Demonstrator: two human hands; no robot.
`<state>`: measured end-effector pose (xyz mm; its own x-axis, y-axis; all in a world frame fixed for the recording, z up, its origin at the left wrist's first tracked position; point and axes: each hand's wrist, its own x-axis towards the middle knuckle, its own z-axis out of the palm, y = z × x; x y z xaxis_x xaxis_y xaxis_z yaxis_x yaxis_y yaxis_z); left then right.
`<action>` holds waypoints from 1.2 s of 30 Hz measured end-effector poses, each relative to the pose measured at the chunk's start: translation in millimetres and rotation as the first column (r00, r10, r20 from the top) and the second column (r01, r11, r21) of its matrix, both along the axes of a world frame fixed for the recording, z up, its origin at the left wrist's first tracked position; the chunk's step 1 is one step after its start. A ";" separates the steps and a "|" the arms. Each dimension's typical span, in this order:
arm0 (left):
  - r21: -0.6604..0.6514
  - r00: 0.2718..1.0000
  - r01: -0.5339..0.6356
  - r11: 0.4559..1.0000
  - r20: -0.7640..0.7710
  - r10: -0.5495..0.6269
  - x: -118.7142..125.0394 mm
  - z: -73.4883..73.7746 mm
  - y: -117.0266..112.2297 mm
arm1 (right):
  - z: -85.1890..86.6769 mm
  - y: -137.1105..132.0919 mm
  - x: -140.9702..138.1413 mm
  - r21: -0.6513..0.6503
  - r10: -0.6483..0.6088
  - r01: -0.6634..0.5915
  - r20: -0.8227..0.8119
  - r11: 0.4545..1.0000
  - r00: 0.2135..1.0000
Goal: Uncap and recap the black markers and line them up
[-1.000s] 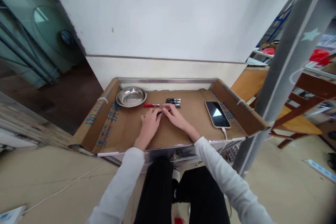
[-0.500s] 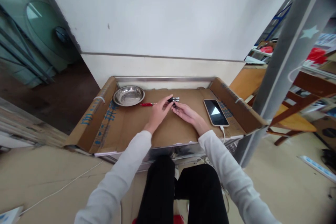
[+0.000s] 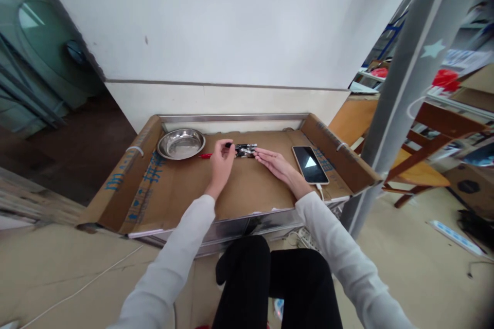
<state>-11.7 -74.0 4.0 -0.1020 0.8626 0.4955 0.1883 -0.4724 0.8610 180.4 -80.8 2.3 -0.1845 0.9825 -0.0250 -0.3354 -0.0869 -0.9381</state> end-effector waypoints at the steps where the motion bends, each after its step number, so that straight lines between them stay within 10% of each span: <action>1: -0.023 0.997 0.056 0.998 -0.042 -0.057 0.2 -1.3 0.0 | -0.3 -1.5 0.6 0.057 -0.075 0.072 0.036 0.996 0.997; 5: -0.064 0.881 0.290 0.955 -0.370 -0.293 0.0 -1.5 -4.8 | 5.0 -12.9 1.0 0.340 -0.319 0.247 0.172 0.907 0.932; 8: -0.041 0.762 0.354 0.934 -0.566 -0.313 -1.7 0.3 -7.3 | 10.6 -22.7 -1.2 0.471 -0.296 0.113 0.334 0.875 0.895; 18: 0.066 0.728 0.122 0.990 -0.684 -0.044 -7.9 -10.6 -3.9 | 0.3 -30.9 -10.8 0.608 -0.394 -0.347 0.758 0.714 0.519; 24: 0.009 0.707 0.226 0.974 -0.690 -0.158 -12.9 -2.9 -16.1 | -0.4 -33.0 2.7 0.586 -0.520 -0.281 0.808 0.760 0.276; 36: 0.048 0.656 0.104 0.993 -0.754 -0.032 -10.2 -4.6 -9.4 | -8.5 -27.1 -10.6 0.600 -0.588 -0.151 0.800 0.785 0.123</action>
